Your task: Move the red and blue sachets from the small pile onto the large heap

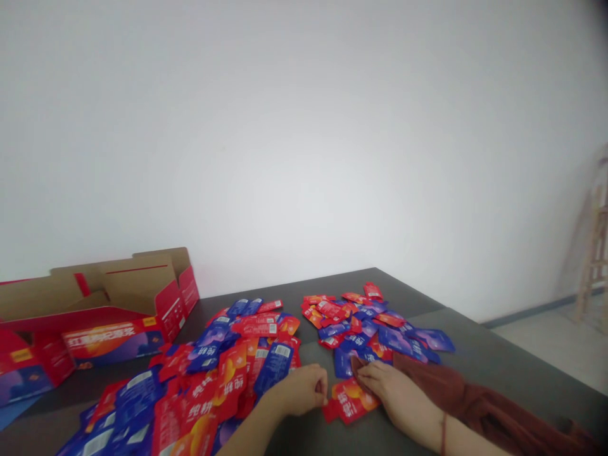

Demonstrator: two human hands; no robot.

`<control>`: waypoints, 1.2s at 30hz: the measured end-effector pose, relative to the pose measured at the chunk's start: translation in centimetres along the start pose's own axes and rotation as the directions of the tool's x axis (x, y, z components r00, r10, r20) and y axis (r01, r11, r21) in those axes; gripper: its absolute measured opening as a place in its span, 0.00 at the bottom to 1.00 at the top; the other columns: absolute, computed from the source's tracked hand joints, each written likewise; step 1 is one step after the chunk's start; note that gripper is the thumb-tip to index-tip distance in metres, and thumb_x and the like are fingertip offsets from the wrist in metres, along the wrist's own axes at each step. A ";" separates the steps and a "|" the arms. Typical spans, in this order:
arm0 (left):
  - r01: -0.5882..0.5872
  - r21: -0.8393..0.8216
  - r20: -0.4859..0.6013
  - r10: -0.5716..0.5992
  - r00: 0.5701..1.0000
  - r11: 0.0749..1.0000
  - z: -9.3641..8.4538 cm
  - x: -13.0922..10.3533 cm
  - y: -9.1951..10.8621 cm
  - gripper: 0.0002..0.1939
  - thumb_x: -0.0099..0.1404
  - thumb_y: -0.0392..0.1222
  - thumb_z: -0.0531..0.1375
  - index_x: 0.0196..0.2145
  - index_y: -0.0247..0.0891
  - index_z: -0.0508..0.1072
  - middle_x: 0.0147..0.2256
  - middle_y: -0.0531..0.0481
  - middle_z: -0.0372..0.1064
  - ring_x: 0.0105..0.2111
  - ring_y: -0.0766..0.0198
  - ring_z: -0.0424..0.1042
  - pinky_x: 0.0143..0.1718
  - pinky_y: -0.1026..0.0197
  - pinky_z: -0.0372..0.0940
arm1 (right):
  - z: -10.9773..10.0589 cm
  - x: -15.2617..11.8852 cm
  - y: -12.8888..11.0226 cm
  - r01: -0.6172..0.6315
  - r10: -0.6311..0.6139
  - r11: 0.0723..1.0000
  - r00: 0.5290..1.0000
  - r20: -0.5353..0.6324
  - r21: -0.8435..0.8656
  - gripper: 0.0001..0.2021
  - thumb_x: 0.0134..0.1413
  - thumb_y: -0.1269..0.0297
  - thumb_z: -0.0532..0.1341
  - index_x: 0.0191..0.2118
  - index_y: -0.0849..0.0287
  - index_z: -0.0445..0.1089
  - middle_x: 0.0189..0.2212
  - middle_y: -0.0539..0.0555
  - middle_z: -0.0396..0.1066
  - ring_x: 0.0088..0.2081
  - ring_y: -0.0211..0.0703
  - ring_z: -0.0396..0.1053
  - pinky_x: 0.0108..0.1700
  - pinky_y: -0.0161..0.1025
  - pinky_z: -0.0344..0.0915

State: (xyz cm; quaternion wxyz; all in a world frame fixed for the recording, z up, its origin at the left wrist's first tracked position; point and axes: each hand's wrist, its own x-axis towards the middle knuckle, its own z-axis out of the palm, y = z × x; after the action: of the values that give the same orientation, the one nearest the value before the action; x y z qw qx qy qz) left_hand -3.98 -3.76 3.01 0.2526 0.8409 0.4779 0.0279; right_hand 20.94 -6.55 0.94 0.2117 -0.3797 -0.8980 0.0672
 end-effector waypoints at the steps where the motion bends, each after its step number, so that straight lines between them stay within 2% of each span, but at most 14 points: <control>1: -0.003 -0.002 -0.003 0.003 1.000 1.000 0.0 0.0 0.0 0.05 0.54 0.37 0.60 0.30 0.40 0.67 0.36 0.55 0.66 0.34 0.66 0.65 0.33 0.66 0.59 | 0.1 0.1 0.2 -0.022 0.022 0.999 1.000 0.000 -0.030 0.18 0.60 0.75 0.50 0.48 0.59 0.72 0.45 0.58 0.73 0.47 0.46 0.68 0.52 0.42 0.63; 6: -0.005 0.012 -0.019 0.005 1.000 1.000 0.1 0.2 0.2 0.04 0.54 0.35 0.59 0.29 0.40 0.67 0.34 0.55 0.66 0.33 0.65 0.66 0.33 0.66 0.58 | 3.0 1.5 -1.1 -0.003 0.006 0.979 1.000 0.013 -0.202 0.18 0.57 0.78 0.51 0.48 0.61 0.72 0.45 0.59 0.74 0.47 0.47 0.69 0.53 0.45 0.63; 8: -0.006 0.031 -0.012 0.007 1.000 0.999 0.1 0.3 0.2 0.03 0.55 0.35 0.58 0.29 0.40 0.66 0.33 0.55 0.67 0.32 0.66 0.65 0.32 0.66 0.58 | 4.2 2.1 -1.7 0.021 -0.019 0.976 1.000 0.010 -0.215 0.19 0.56 0.79 0.51 0.49 0.60 0.71 0.47 0.58 0.74 0.48 0.46 0.69 0.54 0.44 0.62; 10: -0.018 0.038 -0.022 0.019 1.000 0.999 0.2 0.2 0.1 0.03 0.56 0.34 0.56 0.30 0.40 0.66 0.33 0.56 0.67 0.32 0.66 0.65 0.32 0.66 0.58 | 4.5 2.3 -1.9 0.061 -0.059 0.983 0.998 0.021 -0.172 0.20 0.55 0.79 0.51 0.51 0.61 0.70 0.49 0.59 0.72 0.50 0.46 0.68 0.55 0.44 0.62; 14: -0.029 0.020 -0.061 0.030 0.998 0.999 0.3 0.0 -0.2 0.03 0.56 0.34 0.56 0.30 0.40 0.66 0.32 0.56 0.68 0.31 0.67 0.65 0.31 0.67 0.58 | 2.2 0.7 -0.7 0.151 -0.151 0.989 0.987 0.051 0.007 0.22 0.57 0.74 0.52 0.56 0.61 0.66 0.54 0.60 0.69 0.55 0.46 0.65 0.59 0.45 0.60; 19: -0.025 0.009 -0.023 0.025 0.999 1.000 0.1 0.1 -0.1 0.02 0.55 0.35 0.57 0.28 0.40 0.66 0.31 0.56 0.68 0.31 0.66 0.66 0.29 0.67 0.57 | -1.0 -3.2 1.6 0.064 -0.067 0.995 0.997 0.041 0.081 0.22 0.61 0.70 0.50 0.59 0.55 0.64 0.56 0.59 0.66 0.57 0.46 0.63 0.59 0.46 0.60; 22: -0.014 0.019 -0.018 0.014 1.000 1.000 -0.1 0.1 0.2 0.02 0.56 0.35 0.57 0.28 0.40 0.66 0.32 0.56 0.68 0.32 0.66 0.67 0.29 0.67 0.57 | -2.0 -4.4 1.4 0.102 -0.111 0.990 0.989 0.096 0.098 0.22 0.62 0.69 0.50 0.61 0.54 0.61 0.58 0.58 0.63 0.58 0.46 0.61 0.60 0.46 0.58; 26: 0.005 0.042 -0.004 -0.005 1.000 0.999 -0.1 0.1 0.6 0.04 0.55 0.34 0.58 0.27 0.40 0.65 0.32 0.55 0.68 0.33 0.65 0.67 0.30 0.66 0.57 | -2.5 -3.1 -0.9 0.253 -0.273 0.956 0.953 0.135 0.146 0.21 0.64 0.68 0.50 0.61 0.54 0.60 0.57 0.58 0.65 0.58 0.45 0.61 0.61 0.46 0.57; 30: 0.006 0.068 -0.014 -0.005 1.000 0.998 -0.1 0.1 0.7 0.05 0.55 0.32 0.56 0.28 0.40 0.64 0.32 0.55 0.67 0.32 0.65 0.66 0.30 0.66 0.57 | -1.4 -0.4 -3.4 0.389 -0.414 0.901 0.903 0.117 0.191 0.21 0.64 0.71 0.47 0.60 0.59 0.63 0.54 0.59 0.68 0.58 0.41 0.61 0.62 0.40 0.56; 33: 0.001 0.076 -0.039 0.002 0.999 0.997 0.1 0.0 0.5 0.05 0.54 0.31 0.55 0.28 0.40 0.64 0.32 0.56 0.66 0.32 0.66 0.65 0.30 0.67 0.57 | -0.9 0.6 -4.1 0.394 -0.420 0.898 0.900 0.116 0.194 0.20 0.64 0.72 0.47 0.57 0.63 0.65 0.53 0.60 0.69 0.58 0.41 0.61 0.62 0.40 0.55; 36: 0.013 0.063 -0.047 -0.010 0.999 0.998 0.3 0.0 0.3 0.04 0.54 0.33 0.56 0.28 0.40 0.64 0.32 0.56 0.66 0.32 0.67 0.65 0.29 0.68 0.56 | -1.5 0.0 -3.4 0.365 -0.390 0.914 0.911 0.135 0.179 0.19 0.66 0.69 0.48 0.58 0.62 0.64 0.54 0.60 0.68 0.58 0.42 0.62 0.62 0.41 0.55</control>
State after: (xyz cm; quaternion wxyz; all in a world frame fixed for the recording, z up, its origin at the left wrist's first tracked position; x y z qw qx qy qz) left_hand -3.63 -3.99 2.92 0.2149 0.8448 0.4891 0.0310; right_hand 19.34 -8.96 3.26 0.1726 -0.1747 -0.9614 0.1242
